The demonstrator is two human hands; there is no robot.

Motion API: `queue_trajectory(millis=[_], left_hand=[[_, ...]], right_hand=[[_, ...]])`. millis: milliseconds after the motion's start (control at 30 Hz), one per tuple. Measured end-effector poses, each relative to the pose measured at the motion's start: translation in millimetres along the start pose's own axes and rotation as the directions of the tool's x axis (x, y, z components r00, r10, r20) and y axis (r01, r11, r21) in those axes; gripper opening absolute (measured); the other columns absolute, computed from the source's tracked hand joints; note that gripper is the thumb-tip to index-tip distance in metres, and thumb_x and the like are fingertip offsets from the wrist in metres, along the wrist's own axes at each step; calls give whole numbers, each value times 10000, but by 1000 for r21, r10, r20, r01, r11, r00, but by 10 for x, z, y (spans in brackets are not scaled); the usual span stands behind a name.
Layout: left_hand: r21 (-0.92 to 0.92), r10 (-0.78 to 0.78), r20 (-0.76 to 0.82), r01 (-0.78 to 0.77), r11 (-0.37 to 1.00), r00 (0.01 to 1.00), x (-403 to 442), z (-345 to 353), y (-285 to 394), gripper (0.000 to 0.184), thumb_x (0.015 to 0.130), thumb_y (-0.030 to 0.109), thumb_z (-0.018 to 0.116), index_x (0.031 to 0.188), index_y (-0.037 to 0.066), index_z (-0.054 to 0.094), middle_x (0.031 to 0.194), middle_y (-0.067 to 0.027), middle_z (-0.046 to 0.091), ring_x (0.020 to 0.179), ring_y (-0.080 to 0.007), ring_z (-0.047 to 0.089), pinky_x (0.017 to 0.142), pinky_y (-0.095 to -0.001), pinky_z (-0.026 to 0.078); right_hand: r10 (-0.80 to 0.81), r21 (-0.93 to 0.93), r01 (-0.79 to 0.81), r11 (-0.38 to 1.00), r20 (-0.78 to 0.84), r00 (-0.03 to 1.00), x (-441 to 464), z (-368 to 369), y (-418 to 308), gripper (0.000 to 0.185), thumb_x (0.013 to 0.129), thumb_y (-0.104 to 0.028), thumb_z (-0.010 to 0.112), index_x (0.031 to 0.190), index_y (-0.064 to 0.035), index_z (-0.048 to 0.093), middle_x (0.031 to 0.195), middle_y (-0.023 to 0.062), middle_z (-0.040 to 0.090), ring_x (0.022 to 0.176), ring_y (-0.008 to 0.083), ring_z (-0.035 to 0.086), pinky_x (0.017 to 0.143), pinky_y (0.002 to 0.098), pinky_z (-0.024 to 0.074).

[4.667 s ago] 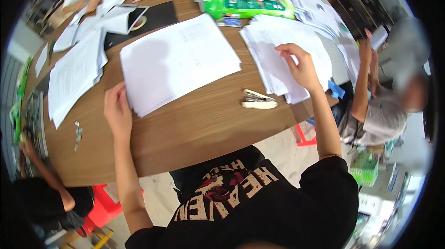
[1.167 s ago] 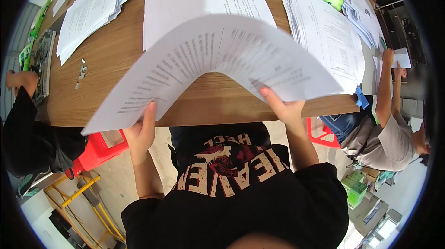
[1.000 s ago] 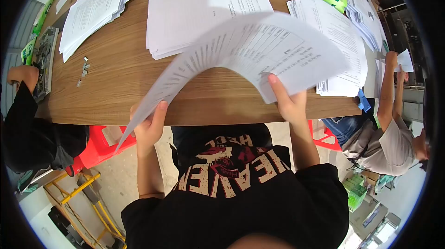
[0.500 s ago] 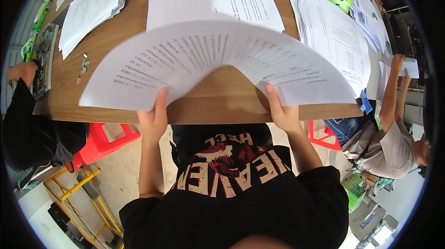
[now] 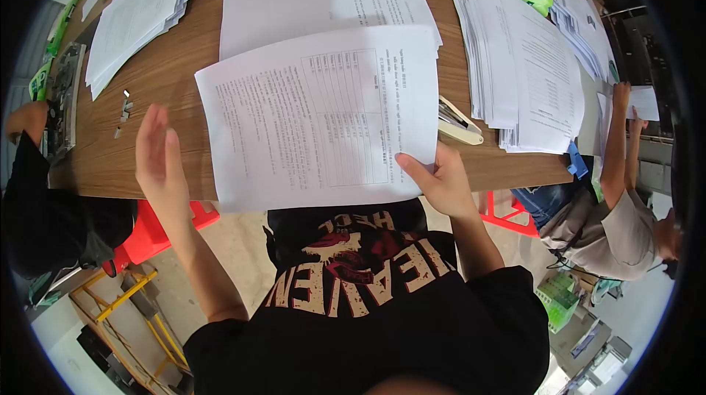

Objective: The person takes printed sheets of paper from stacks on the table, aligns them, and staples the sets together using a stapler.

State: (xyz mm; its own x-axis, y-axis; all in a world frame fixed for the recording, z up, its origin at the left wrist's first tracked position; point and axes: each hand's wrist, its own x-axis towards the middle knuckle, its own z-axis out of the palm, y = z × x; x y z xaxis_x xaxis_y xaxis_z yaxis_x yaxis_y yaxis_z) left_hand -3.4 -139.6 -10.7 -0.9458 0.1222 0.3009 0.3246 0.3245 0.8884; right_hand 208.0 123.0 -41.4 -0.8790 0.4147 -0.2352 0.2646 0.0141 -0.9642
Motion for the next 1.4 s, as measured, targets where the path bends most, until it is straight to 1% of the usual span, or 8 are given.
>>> queue_trajectory(millis=[200, 467, 567, 667, 733, 833, 967, 1400], left_hand=[[-157, 619, 454, -626, 764, 641, 388, 902, 777, 300, 881, 91, 531, 1176, 56, 569, 1165, -135, 589, 1051, -238, 576, 894, -305, 433], [-163, 316, 878, -396, 904, 360, 575, 1515, 1007, 203, 896, 177, 557, 944, -8, 626, 769, -28, 587, 695, -85, 487, 672, -239, 423], [-222, 341, 860, -323, 920, 380, 581, 1528, 932, 191, 896, 173, 557, 917, -7, 615, 737, -6, 552, 683, -68, 455, 629, -225, 391], [-249, 334, 871, -263, 932, 359, 590, 1524, 919, 188, 898, 166, 553, 923, -8, 617, 734, 1, 556, 694, -62, 462, 636, -216, 394], [-251, 339, 875, -274, 928, 347, 592, 1547, 911, 185, 898, 163, 551, 923, -9, 617, 734, 3, 553, 691, -61, 455, 628, -217, 389], [-267, 357, 871, -284, 921, 338, 593, 1615, 895, 183, 900, 161, 549, 925, -8, 616, 730, 5, 546, 679, -62, 438, 612, -220, 377], [-261, 344, 879, -270, 927, 332, 593, 1620, 885, 180, 897, 161, 548, 930, -2, 616, 713, 0, 528, 649, -72, 413, 586, -226, 359], [-319, 447, 831, -375, 870, 330, 490, 1604, 950, 173, 886, 153, 551, 944, 4, 617, 731, -85, 587, 591, -141, 450, 570, -255, 384]], right_hand=[[-49, -113, 50, 992, 7, 999, -16, 35, -32, 218, 860, -91, 603, 1034, 42, 607, 814, 104, 667, 680, 92, 582, 608, 248, 477], [-35, -176, 33, 984, -9, 999, -60, 25, -114, 241, 845, -101, 622, 1045, 32, 601, 765, 123, 662, 623, 134, 607, 556, 272, 486], [-112, -204, 123, 971, 68, 991, -38, 32, -104, 379, 840, -96, 621, 1186, 25, 523, 1008, 167, 642, 849, 179, 643, 671, 256, 503], [-568, 24, 612, 790, -344, 747, 104, 95, -114, 558, 845, -111, 615, 1332, 12, 373, 1289, 226, 472, 1179, 260, 503, 903, 299, 443], [-687, -208, 673, 709, -418, 595, 211, 3, -330, 649, 868, -114, 547, 1403, 34, 212, 1435, 229, 272, 1342, 312, 277, 1079, 406, 233], [-634, -513, 577, 636, 79, 769, 328, -35, -492, 711, 853, -145, 563, 1420, 26, 169, 1457, 227, 233, 1346, 337, 261, 1084, 424, 210], [-651, -238, 609, 757, -183, 737, 401, 20, -418, 724, 821, -116, 606, 1418, 7, 214, 1460, 242, 216, 1343, 353, 265, 1071, 385, 245], [-636, -268, 593, 759, -112, 764, 425, 114, -445, 718, 853, -95, 563, 1419, 41, 142, 1458, 243, 211, 1321, 349, 303, 1059, 394, 261]])
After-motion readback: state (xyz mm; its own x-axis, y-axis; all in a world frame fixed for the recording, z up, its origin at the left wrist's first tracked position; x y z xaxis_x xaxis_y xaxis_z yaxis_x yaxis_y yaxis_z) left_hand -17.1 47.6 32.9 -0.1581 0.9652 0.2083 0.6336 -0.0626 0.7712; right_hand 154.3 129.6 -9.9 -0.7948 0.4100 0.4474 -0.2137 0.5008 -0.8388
